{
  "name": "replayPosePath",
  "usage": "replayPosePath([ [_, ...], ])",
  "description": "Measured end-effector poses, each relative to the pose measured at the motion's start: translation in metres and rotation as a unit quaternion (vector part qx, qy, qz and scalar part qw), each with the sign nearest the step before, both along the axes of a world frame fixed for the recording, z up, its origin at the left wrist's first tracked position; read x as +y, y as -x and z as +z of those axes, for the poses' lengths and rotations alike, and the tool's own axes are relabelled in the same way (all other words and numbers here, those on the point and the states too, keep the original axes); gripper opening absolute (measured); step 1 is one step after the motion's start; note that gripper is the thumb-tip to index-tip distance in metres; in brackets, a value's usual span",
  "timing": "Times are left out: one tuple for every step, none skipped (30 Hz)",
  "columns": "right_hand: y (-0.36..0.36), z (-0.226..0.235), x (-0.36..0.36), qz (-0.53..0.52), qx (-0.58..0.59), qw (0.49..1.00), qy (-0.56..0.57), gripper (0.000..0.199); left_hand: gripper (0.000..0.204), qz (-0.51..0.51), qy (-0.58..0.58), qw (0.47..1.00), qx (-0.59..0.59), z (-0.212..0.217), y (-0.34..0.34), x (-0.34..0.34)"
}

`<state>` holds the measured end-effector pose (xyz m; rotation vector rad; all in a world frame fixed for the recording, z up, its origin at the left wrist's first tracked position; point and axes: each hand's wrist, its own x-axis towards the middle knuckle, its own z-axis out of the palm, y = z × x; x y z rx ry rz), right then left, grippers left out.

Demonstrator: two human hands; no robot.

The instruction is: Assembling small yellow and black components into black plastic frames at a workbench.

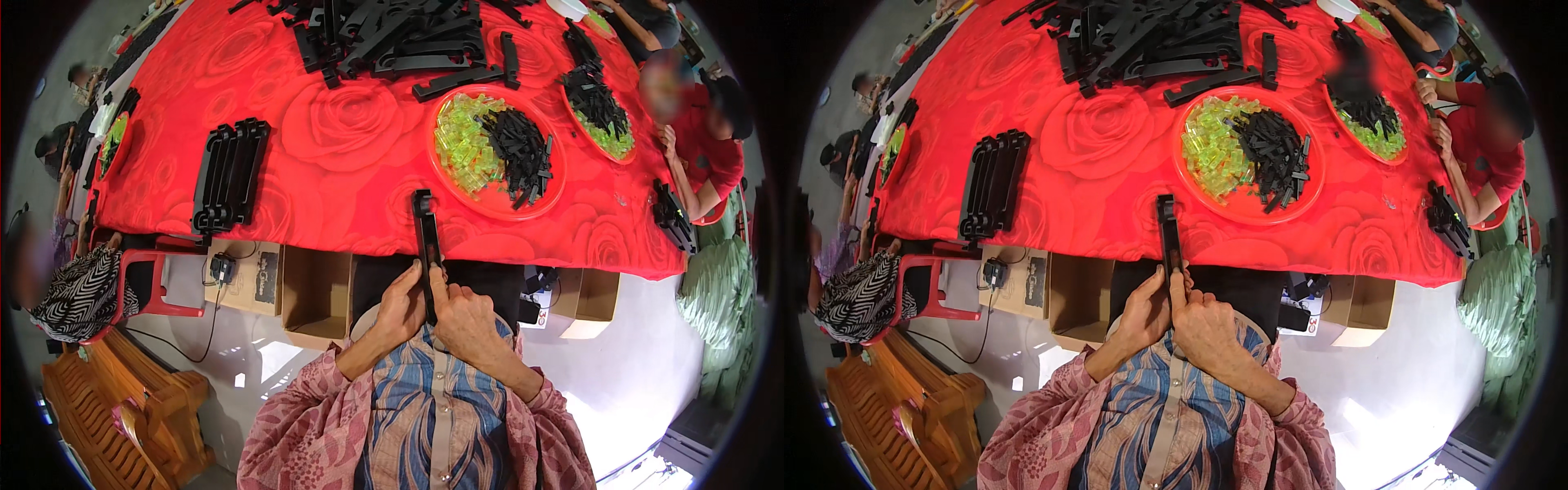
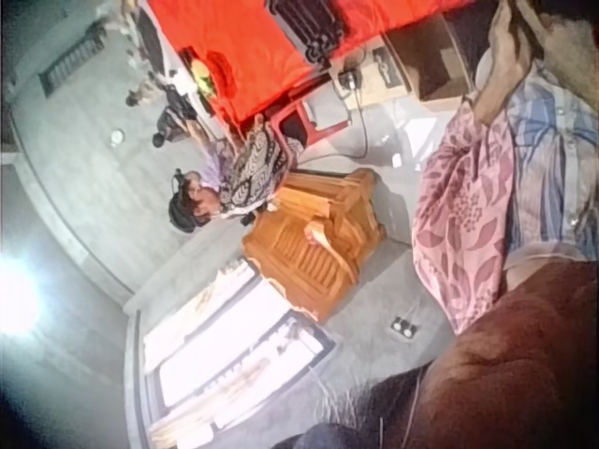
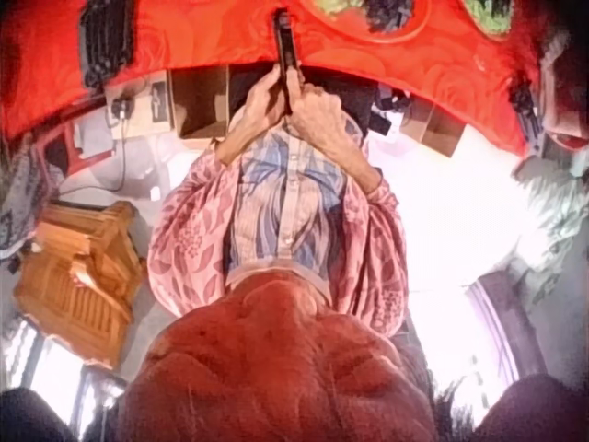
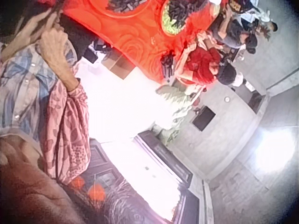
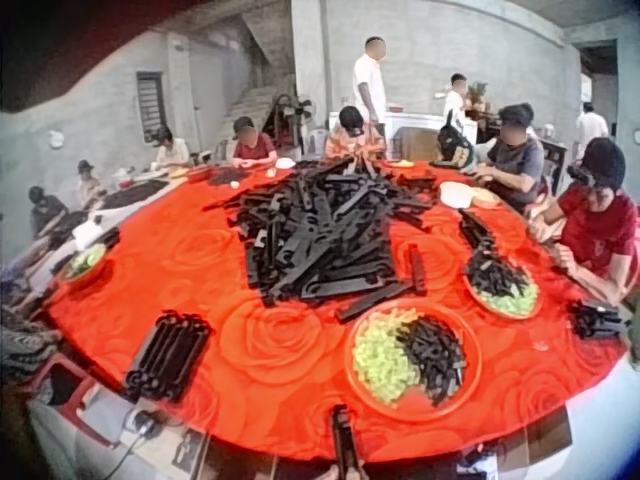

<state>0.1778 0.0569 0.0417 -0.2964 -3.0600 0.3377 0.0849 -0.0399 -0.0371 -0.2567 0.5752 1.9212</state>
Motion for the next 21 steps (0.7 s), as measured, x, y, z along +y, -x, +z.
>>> replayPosePath([
  [0.000,0.001,0.001,0.002,-0.004,1.000,-0.002,0.064,0.036,-0.001,0.000,1.000,-0.001,0.001,0.001,0.002],
  [0.002,0.001,0.004,0.001,-0.006,1.000,-0.002,0.064,0.036,0.000,0.006,1.000,0.003,0.002,0.002,0.004],
  [0.004,0.002,0.005,0.002,-0.007,1.000,0.003,0.063,0.036,0.001,0.013,1.000,0.007,0.003,0.002,0.003],
  [0.005,0.003,0.006,0.002,-0.009,1.000,0.008,0.062,0.036,-0.001,0.014,1.000,0.004,0.002,0.003,0.004],
  [0.005,0.003,0.005,-0.002,-0.011,1.000,0.007,0.062,0.036,-0.002,0.006,1.000,0.010,0.000,0.004,0.005],
  [0.004,0.006,0.008,-0.009,-0.011,1.000,-0.008,0.061,0.036,-0.007,-0.010,1.000,0.019,-0.001,0.005,0.010],
  [0.004,0.010,0.010,-0.018,-0.011,0.999,-0.026,0.060,0.036,-0.018,-0.013,1.000,0.013,-0.001,0.006,0.013],
  [0.003,0.017,0.010,-0.030,-0.009,0.999,-0.038,0.060,0.035,-0.026,-0.005,1.000,0.017,0.002,0.006,0.013],
  [0.003,0.024,0.009,-0.031,0.023,0.999,-0.036,0.060,0.035,-0.018,0.017,1.000,0.015,-0.002,0.007,0.011],
  [0.002,0.029,0.009,-0.038,0.053,0.997,-0.039,0.060,0.034,-0.018,0.034,0.999,0.013,-0.011,0.007,0.008],
  [0.004,0.028,0.010,-0.040,0.059,0.997,-0.024,0.067,0.033,-0.009,0.004,1.000,0.019,-0.022,0.007,-0.002],
  [0.008,0.022,0.012,-0.043,0.068,0.997,-0.009,0.075,0.032,0.000,-0.027,0.999,0.026,-0.032,0.006,-0.007],
  [0.012,0.015,0.015,-0.046,0.075,0.996,0.003,0.075,0.033,-0.004,-0.005,0.999,0.043,-0.016,0.004,-0.002],
  [0.014,0.003,0.015,-0.052,0.075,0.996,-0.015,0.075,0.034,-0.003,0.019,0.998,0.065,0.006,0.003,-0.002],
  [0.014,0.001,0.014,-0.050,0.067,0.996,-0.007,0.073,0.035,-0.016,0.033,0.996,0.077,0.008,0.003,-0.005],
  [0.012,0.000,0.014,-0.047,0.057,0.997,0.005,0.072,0.036,-0.028,0.050,0.994,0.088,0.007,0.003,-0.009],
  [0.012,0.000,0.016,-0.063,0.066,0.996,-0.004,0.072,0.036,-0.043,0.041,0.993,0.098,0.007,0.003,-0.006],
  [0.009,0.000,0.016,-0.059,0.077,0.995,0.012,0.072,0.037,-0.042,0.032,0.993,0.102,0.008,0.002,-0.008],
  [0.007,0.000,0.016,-0.053,0.088,0.994,0.030,0.072,0.037,-0.039,0.024,0.993,0.106,0.010,0.002,-0.007],
  [0.007,-0.001,0.017,-0.065,0.093,0.993,0.030,0.072,0.037,-0.051,0.024,0.992,0.111,0.012,0.002,-0.004],
  [0.006,-0.003,0.019,-0.063,0.103,0.992,0.040,0.072,0.037,-0.037,0.010,0.991,0.130,0.016,0.000,-0.001],
])
